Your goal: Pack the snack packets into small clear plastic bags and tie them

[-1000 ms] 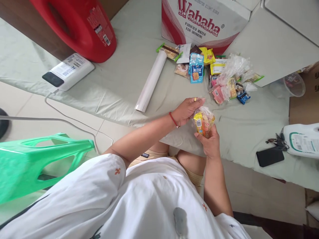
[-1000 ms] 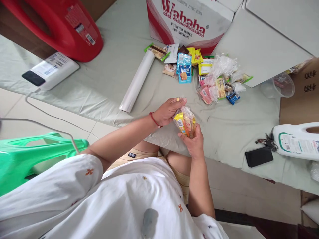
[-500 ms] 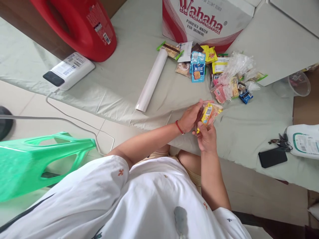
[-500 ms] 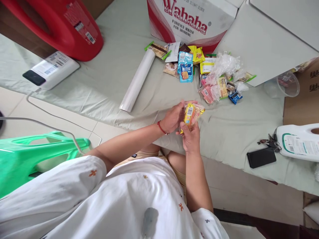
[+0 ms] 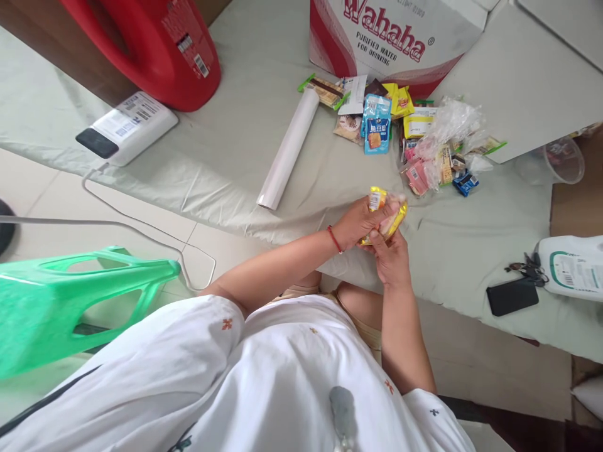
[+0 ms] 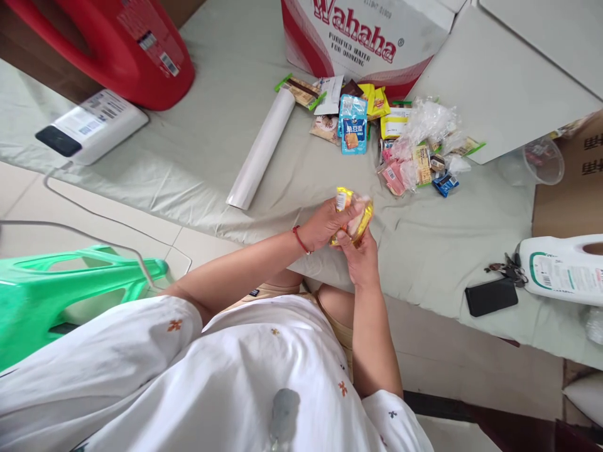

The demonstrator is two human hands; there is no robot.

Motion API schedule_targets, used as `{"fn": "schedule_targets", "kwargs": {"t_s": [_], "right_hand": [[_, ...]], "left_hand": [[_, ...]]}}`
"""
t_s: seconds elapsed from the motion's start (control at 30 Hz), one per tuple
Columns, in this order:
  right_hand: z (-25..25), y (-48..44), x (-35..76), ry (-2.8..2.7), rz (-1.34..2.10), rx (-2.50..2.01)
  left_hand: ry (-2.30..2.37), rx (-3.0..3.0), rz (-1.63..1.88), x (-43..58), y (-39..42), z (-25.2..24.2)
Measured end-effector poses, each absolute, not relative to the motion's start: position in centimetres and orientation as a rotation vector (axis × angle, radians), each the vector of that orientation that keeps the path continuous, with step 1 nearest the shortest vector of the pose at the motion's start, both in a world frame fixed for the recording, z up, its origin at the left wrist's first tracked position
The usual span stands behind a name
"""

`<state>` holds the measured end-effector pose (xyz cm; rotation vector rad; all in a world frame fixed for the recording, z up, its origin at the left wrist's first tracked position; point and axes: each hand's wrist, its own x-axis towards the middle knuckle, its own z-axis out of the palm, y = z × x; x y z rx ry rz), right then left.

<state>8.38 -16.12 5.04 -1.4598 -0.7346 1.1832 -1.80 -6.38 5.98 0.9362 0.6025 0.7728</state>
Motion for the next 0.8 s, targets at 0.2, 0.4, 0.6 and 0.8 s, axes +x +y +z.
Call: {"fn": "schedule_targets", "kwargs": {"t_s": [0.2,0.4,0.6,0.8], "right_hand": [[5.2,-16.9,7.8,-0.631,1.315,-1.390],[5.5,-16.7,6.8,-0.558,1.506,-1.304],[5.0,-16.6,7.3,-0.426,1.415,-1.233],[5.4,-16.9,8.9,-0.318,1.609,-0.990]], "left_hand": [[0.478,0.978,0.469,-4.6,-2.5,5.8],[0.407,0.777,0.613,-4.3,-2.1,6.1],[0.377,0.550,0.537,-3.6,-4.6,5.2],[0.402,0.500,0.653,-4.1,-3.8,4.6]]}}
